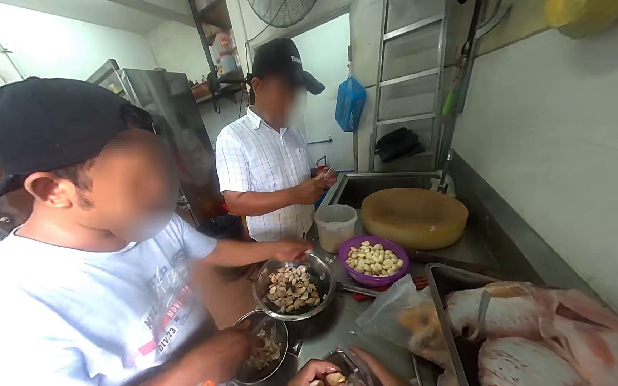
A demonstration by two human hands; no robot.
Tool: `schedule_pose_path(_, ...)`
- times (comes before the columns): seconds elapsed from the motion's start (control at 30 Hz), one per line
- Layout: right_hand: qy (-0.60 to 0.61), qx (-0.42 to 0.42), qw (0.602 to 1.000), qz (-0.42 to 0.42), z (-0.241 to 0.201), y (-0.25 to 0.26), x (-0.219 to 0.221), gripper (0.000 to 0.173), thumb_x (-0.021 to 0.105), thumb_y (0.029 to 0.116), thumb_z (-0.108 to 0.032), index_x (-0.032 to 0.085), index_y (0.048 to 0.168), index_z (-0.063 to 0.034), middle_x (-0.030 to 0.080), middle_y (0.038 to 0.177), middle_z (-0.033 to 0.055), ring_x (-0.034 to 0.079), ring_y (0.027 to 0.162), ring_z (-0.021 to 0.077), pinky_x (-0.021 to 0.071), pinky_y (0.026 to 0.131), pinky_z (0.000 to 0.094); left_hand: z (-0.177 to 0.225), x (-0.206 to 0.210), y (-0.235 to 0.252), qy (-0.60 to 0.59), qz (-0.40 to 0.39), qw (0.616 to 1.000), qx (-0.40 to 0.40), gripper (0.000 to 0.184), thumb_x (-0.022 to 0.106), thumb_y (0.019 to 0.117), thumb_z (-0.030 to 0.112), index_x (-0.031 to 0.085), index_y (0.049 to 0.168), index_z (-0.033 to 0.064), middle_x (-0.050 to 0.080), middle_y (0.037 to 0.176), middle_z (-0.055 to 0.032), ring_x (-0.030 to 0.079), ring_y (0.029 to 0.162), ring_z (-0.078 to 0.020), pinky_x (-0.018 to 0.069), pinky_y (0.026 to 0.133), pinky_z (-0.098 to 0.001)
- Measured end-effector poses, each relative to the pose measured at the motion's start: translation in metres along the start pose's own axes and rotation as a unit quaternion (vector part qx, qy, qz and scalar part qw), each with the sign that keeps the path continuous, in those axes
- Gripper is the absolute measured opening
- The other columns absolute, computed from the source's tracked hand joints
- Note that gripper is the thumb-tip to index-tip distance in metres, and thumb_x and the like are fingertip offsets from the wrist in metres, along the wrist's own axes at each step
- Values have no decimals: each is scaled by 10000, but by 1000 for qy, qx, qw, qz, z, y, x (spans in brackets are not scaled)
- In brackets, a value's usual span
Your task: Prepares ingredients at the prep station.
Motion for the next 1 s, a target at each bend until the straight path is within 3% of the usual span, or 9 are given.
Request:
schedule_pose_path(0.07, 27, -39, 997, 61, -5, -2, -7, 462, 571, 1030, -225, 552, 1469, -84, 717, 1157, 191, 716, 934, 307, 569, 845, 535, -4, 1, 0, -4, -3, 1000, -5, 238, 747, 880, 14, 680, 1101, -47, 720, 957, -64, 687, 853, -89, 591, 791, -283)
schedule_pose_path(0.13, 38, -47, 995, 81, -9, -4, -14, 453, 578, 1012, -150, 566, 1462, -96, 728, 1111, 169, 710, 857, 268, 575, 788, 494, -3, 1, 0, -7, -7, 1000, -4, 254, 752, 860, -14, 682, 1103, -44, 716, 962, -62, 685, 846, -90, 593, 782, -278)
schedule_pose_path(0.2, 57, -57, 994, 69, -13, -4, -18, 508, 613, 994, -138, 526, 1493, -102, 716, 1174, 160, 713, 914, 246, 581, 831, 469, 1, 1, 2, -6, -14, 1000, 8, 274, 753, 856, -24, 685, 1121, -35, 723, 991, -59, 690, 858, -86, 598, 782, -271)
schedule_pose_path(0.33, 123, -157, 979, 50, -16, -4, -10, 564, 642, 990, -316, 505, 1506, -135, 665, 1313, 55, 673, 1077, 95, 587, 906, 317, 3, 1, -2, -7, -33, 998, 51, 283, 764, 868, 20, 707, 1143, -12, 736, 1026, -55, 705, 891, -101, 612, 792, -275)
schedule_pose_path(0.5, 170, -251, 953, 27, -25, -5, -3, 526, 644, 1009, -301, 536, 1474, -80, 628, 1387, 66, 631, 1208, 116, 558, 1012, 319, 2, 3, -3, 6, -39, 994, 103, 253, 792, 867, 73, 730, 1106, 16, 739, 998, -37, 707, 861, -80, 619, 764, -251)
schedule_pose_path(0.7, 224, -263, 938, -26, -27, -8, -2, 467, 560, 1059, -281, 535, 1456, -36, 651, 1329, 72, 644, 1143, 82, 554, 980, 280, 13, 5, -6, 22, -67, 977, 200, 215, 797, 891, 176, 746, 1079, 84, 753, 977, -4, 705, 838, -39, 608, 745, -203)
schedule_pose_path(0.83, 259, -243, 934, -50, -25, -7, 6, 443, 520, 1073, -258, 543, 1427, 6, 672, 1200, 52, 626, 952, 5, 541, 849, 205, 14, 3, -5, 32, -66, 975, 211, 206, 805, 884, 184, 741, 1047, 75, 748, 956, -9, 701, 831, -38, 605, 742, -201)
schedule_pose_path(1.0, 203, -247, 947, 39, -17, -3, 6, 374, 515, 1073, -231, 623, 1359, -16, 715, 1154, 58, 673, 954, 34, 574, 848, 231, 4, 4, -2, 63, -35, 983, 168, 189, 812, 874, 161, 734, 982, 28, 740, 897, -33, 697, 770, -62, 608, 698, -218)
Point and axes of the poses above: each hand's wrist, its own y-axis towards the middle knuckle, its own x-axis out of the palm, z = x × y, the point moved 6 cm from there along y, towards the middle knuckle
